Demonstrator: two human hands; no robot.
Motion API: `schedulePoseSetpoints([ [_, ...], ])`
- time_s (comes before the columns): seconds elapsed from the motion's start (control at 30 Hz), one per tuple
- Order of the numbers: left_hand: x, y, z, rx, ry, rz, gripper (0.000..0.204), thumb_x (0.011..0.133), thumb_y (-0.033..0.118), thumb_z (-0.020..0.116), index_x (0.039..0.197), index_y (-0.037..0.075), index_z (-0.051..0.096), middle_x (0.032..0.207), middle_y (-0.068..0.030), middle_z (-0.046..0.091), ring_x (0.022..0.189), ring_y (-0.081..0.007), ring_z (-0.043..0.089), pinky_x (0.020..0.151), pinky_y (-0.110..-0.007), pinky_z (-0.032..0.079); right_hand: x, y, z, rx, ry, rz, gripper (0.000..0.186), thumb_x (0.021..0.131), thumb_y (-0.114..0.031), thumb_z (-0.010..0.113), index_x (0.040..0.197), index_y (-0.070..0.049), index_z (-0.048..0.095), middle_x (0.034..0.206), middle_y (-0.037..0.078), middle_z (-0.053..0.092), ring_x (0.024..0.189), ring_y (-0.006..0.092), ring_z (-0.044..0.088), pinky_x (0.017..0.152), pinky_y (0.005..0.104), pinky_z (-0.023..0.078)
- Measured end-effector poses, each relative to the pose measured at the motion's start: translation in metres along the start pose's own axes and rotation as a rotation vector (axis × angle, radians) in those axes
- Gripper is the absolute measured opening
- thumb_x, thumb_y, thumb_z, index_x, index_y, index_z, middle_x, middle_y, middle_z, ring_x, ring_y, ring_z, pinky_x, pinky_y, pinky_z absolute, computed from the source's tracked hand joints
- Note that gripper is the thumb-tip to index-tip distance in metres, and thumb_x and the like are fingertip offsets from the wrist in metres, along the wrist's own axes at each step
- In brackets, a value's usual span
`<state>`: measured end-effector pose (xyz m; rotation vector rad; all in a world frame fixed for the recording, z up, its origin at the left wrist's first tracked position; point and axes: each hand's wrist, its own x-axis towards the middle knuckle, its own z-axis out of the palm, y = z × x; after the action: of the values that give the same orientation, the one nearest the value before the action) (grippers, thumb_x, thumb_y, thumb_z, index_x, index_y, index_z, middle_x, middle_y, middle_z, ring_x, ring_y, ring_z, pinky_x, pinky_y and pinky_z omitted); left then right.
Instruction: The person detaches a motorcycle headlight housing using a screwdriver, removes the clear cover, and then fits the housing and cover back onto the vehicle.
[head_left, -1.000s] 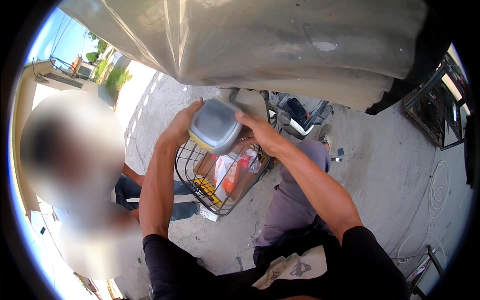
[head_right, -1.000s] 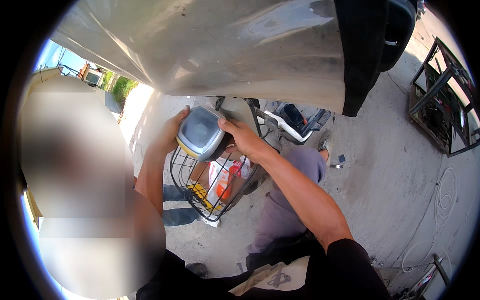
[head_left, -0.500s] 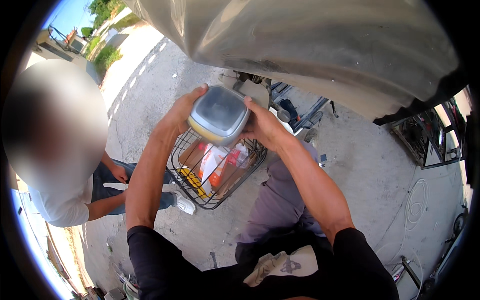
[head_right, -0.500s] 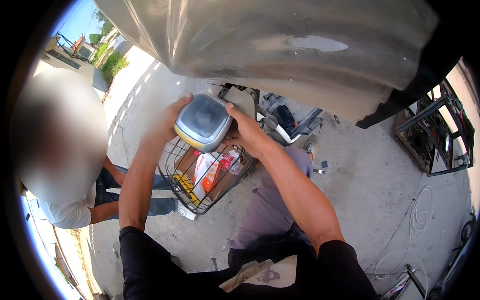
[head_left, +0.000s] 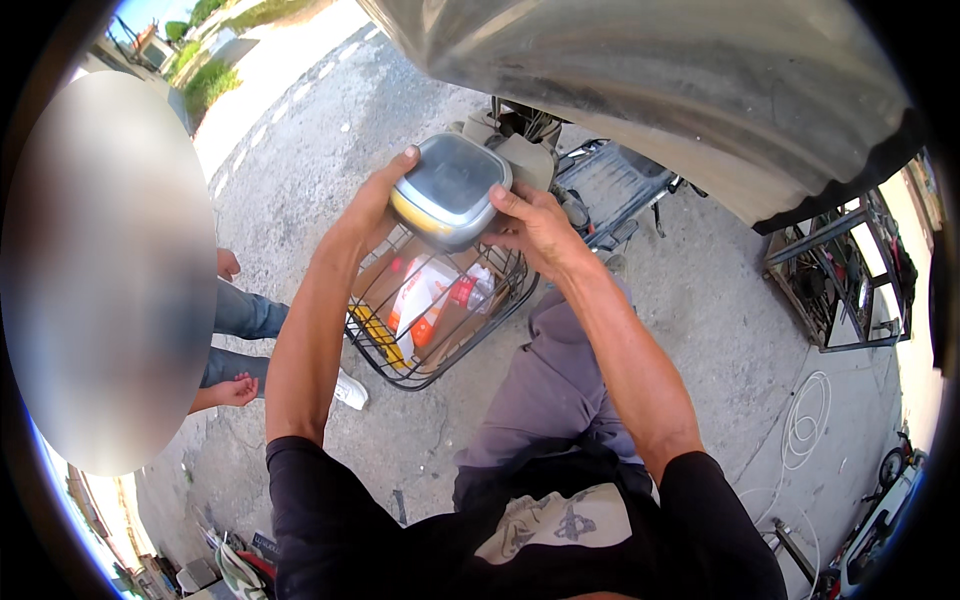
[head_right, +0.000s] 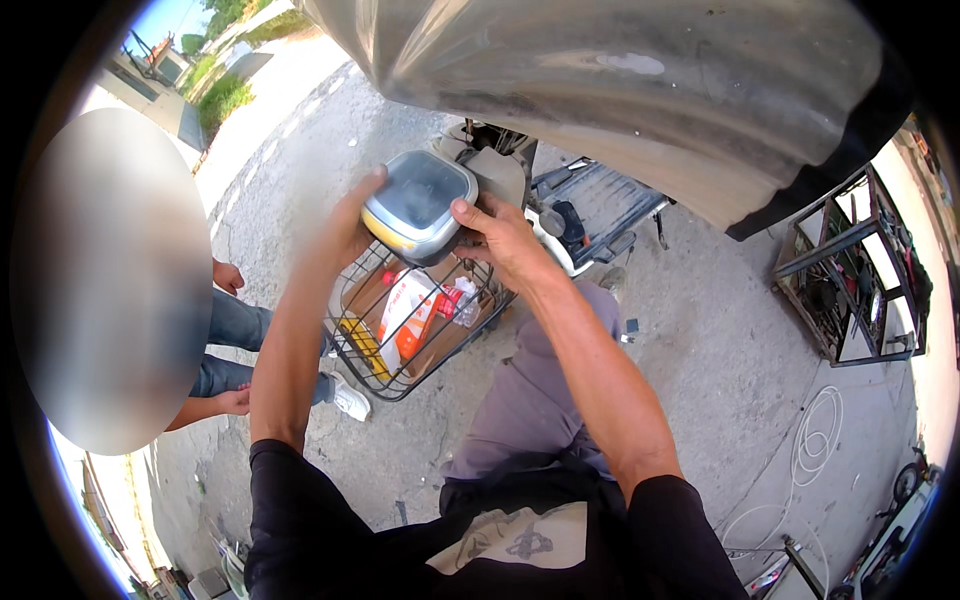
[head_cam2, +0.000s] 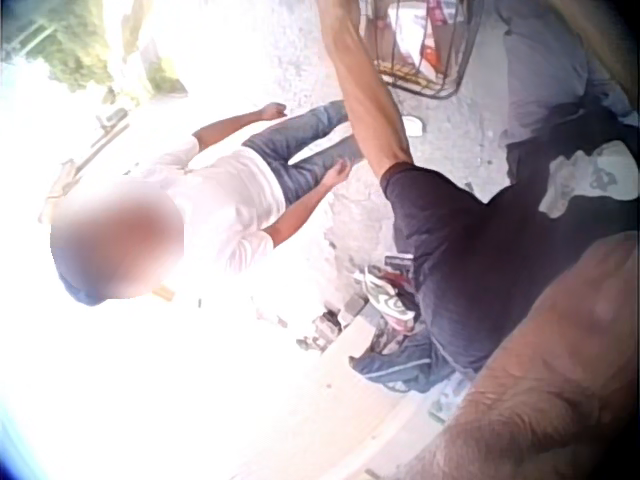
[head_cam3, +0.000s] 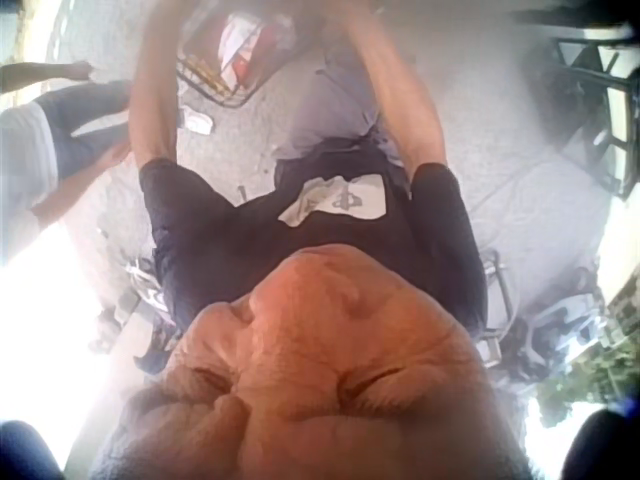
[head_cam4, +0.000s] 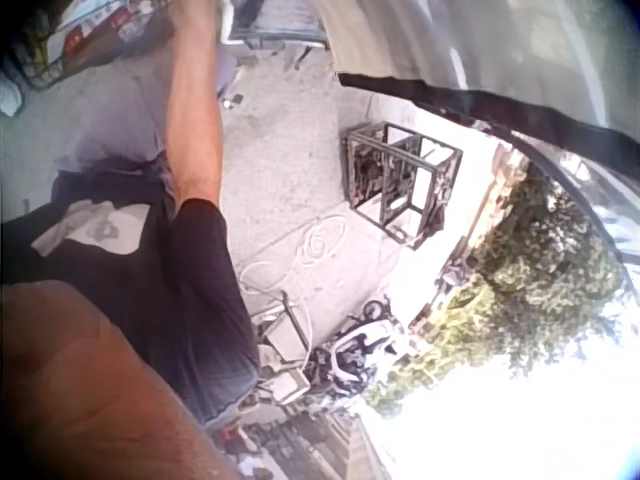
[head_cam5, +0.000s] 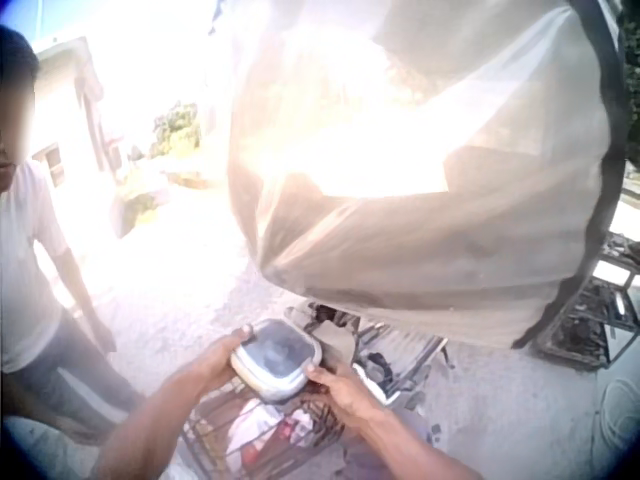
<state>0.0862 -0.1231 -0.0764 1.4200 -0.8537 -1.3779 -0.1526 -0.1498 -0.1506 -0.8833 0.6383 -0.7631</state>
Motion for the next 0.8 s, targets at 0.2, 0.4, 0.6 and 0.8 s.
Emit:
schedulePoseSetpoints([
  [0.2,0.022,-0.016,-0.012,-0.086,-0.018,0.008,0.081,0.107,0.059,0.064,0.154,-0.006,0.053,0.157,-0.0273,0.056,0.146,-0.0363,0.054,0.126,-0.049,0.037,-0.007,0.002,0.007,-0.01,0.022,-0.073,0.086,0.096,-0.047,0.084,0.158,0.001,0.049,0.146,0.02,0.062,0.131,0.0326,0.063,0.104,0.0502,0.057],
  [0.4,0.019,-0.03,-0.019,-0.173,-0.02,0.097,0.084,0.105,0.057,0.068,0.159,-0.003,0.044,0.155,-0.0227,0.057,0.142,-0.0341,0.058,0.122,-0.05,0.046,-0.007,0.001,0.017,0.023,0.097,-0.04,0.089,0.094,-0.045,0.086,0.156,0.006,0.048,0.144,0.023,0.063,0.134,0.0341,0.062,0.106,0.0537,0.055],
  [0.6,-0.021,-0.062,0.012,-0.079,0.113,0.293,0.097,0.098,0.054,0.076,0.167,0.008,0.026,0.158,-0.0249,0.046,0.139,-0.0382,0.056,0.111,-0.06,0.053,-0.008,0.003,0.026,0.138,0.095,-0.017,0.083,0.091,-0.046,0.086,0.151,0.003,0.057,0.145,0.021,0.064,0.136,0.0348,0.059,0.109,0.0543,0.047],
  [0.8,-0.026,-0.053,0.022,-0.283,0.081,0.153,0.081,0.106,0.062,0.058,0.164,0.01,0.037,0.156,-0.0197,0.053,0.142,-0.0356,0.057,0.112,-0.059,0.053,0.001,-0.004,0.045,0.215,0.137,-0.004,0.076,0.087,-0.051,0.087,0.136,0.004,0.068,0.128,0.015,0.072,0.116,0.0266,0.069,0.1,0.0473,0.054],
])
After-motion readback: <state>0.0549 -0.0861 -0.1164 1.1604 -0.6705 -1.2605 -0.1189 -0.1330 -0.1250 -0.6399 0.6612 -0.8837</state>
